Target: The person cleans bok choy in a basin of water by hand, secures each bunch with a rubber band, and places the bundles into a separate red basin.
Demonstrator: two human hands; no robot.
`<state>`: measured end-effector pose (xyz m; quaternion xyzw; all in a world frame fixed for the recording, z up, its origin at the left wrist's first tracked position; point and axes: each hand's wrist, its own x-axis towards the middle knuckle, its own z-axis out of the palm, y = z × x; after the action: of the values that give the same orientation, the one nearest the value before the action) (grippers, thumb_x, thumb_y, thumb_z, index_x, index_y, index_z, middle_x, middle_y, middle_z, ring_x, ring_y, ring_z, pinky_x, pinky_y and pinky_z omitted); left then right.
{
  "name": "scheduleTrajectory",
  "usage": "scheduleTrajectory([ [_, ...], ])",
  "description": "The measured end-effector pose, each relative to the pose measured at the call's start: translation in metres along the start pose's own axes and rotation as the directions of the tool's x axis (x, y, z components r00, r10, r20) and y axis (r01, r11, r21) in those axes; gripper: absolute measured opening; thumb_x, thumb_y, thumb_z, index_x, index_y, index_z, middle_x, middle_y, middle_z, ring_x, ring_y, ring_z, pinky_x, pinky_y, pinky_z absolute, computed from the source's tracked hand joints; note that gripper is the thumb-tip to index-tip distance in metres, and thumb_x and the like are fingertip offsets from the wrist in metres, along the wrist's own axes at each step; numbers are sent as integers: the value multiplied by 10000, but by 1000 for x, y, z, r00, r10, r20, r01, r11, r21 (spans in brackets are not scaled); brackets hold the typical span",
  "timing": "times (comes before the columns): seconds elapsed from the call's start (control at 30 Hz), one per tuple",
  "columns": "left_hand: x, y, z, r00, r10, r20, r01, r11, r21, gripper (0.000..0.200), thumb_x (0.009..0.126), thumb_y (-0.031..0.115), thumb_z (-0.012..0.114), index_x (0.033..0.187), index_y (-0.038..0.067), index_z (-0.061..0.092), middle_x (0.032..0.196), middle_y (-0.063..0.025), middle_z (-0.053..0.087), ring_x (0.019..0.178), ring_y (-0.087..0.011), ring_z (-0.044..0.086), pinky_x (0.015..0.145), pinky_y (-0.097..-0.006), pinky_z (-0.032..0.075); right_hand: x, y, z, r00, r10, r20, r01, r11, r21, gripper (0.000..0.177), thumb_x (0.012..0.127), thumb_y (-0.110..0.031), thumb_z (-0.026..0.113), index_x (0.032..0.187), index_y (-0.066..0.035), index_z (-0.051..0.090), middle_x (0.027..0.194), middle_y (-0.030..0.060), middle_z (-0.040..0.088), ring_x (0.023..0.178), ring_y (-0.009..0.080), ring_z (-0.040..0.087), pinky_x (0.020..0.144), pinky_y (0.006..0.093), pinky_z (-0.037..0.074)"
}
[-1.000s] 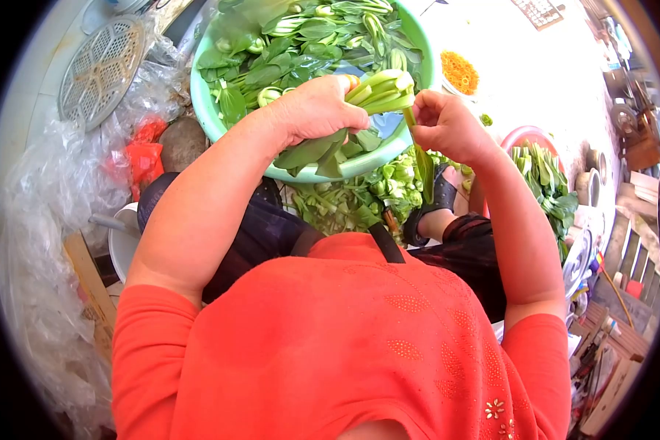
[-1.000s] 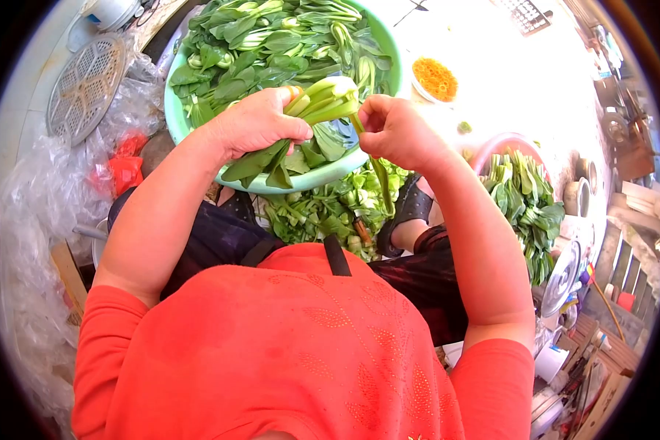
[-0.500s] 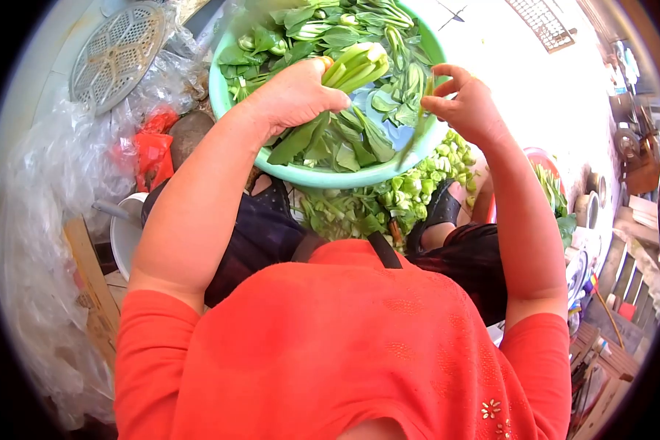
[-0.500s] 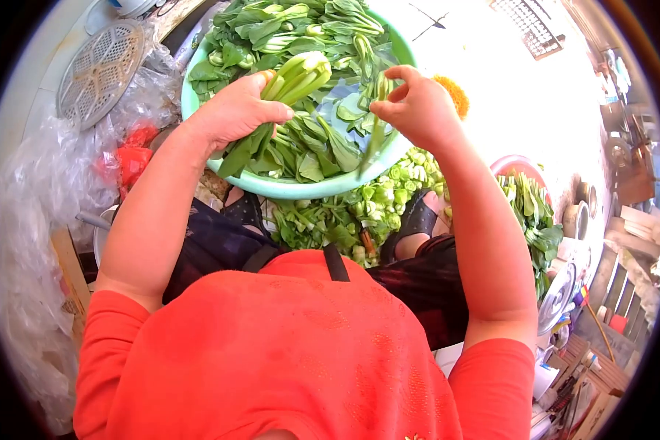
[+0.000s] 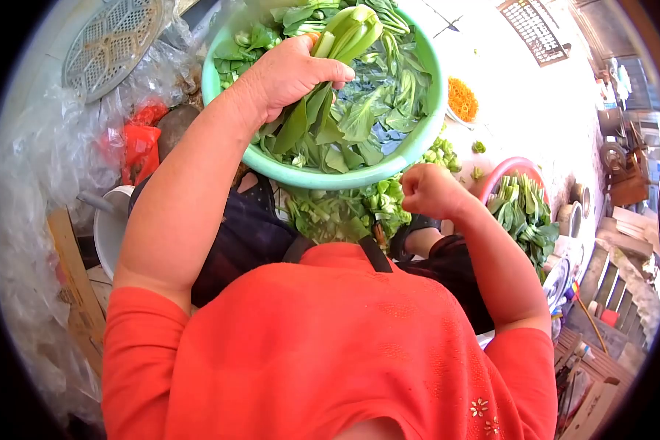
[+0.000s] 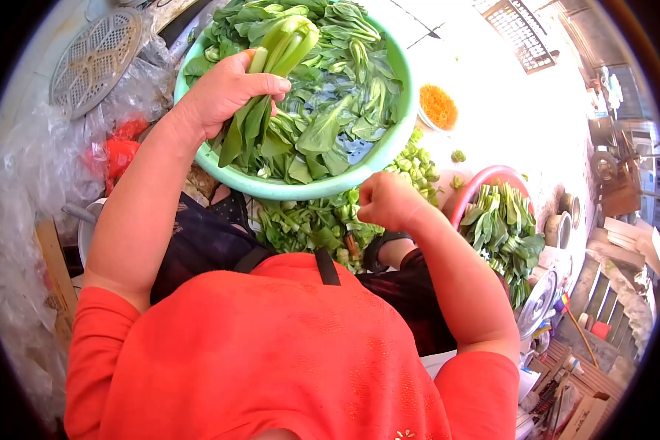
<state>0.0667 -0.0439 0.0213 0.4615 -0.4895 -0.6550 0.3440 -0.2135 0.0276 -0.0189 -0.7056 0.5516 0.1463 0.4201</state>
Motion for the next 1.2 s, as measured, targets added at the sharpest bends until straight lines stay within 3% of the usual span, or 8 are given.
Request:
scheduleTrajectory([
  [0.1,0,-2,5,1000,-19,3,19,1000,-2,290,812,138,695,1029,27,538,801,-35,593,650,-113,596,593,-250,513,0,22,52,976,-76,206,140,939,-313,207,640,-184,703,815,-73,706,1187,160,576,944,323,618,853,384,501],
  [0.27,1,-13,24,995,-48,89,48,999,4,341,815,123,689,1090,10,520,848,-48,594,665,-113,598,612,-253,513,-7,7,17,968,-247,-40,243,967,-77,712,704,-169,726,1352,-56,453,1308,217,502,1015,331,613,938,378,471],
  [0.33,-2,-18,37,985,-91,147,91,996,11,390,822,109,679,1148,-3,497,886,-61,594,672,-109,595,624,-251,510,-8,-7,-15,935,-142,-325,253,910,330,630,792,-136,720,1353,-66,441,1118,132,589,756,133,629,628,243,508],
  [0.4,-8,-21,53,975,-125,183,116,992,59,431,790,107,672,1164,-16,497,894,-73,599,713,-123,595,649,-271,506,-15,-26,-42,890,-53,-453,389,606,693,697,811,-288,747,1361,-36,401,1025,116,595,813,153,611,684,269,506],
  [0.73,-11,-58,102,988,92,127,-139,891,433,398,791,110,658,1148,11,513,1005,-73,607,952,-170,577,845,-316,473,8,-53,-24,501,-215,-838,437,899,30,428,731,-301,775,1036,-74,579,856,95,662,764,177,653,690,322,529],
  [0.9,-10,-10,67,803,-187,566,196,980,45,551,767,259,747,1214,8,546,1078,-58,604,1014,-133,557,911,-287,438,0,-46,-45,659,-194,-727,585,740,332,317,742,-201,771,961,-64,587,799,12,619,721,88,581,656,250,506],
  [1.0,-1,-18,58,796,-207,569,157,978,136,506,757,291,764,1142,7,597,992,-74,649,928,-150,616,859,-288,483,1,-51,-43,644,-234,-728,649,671,358,303,742,-183,770,954,-61,590,790,9,614,712,79,575,637,238,496],
  [1.2,-20,-32,88,764,-112,635,381,873,-303,423,811,193,687,1134,-33,534,891,-95,637,820,-196,636,785,-317,512,-4,-52,-46,650,-277,-707,682,623,383,290,768,-143,749,979,-55,569,665,17,605,458,65,535,377,213,408],
])
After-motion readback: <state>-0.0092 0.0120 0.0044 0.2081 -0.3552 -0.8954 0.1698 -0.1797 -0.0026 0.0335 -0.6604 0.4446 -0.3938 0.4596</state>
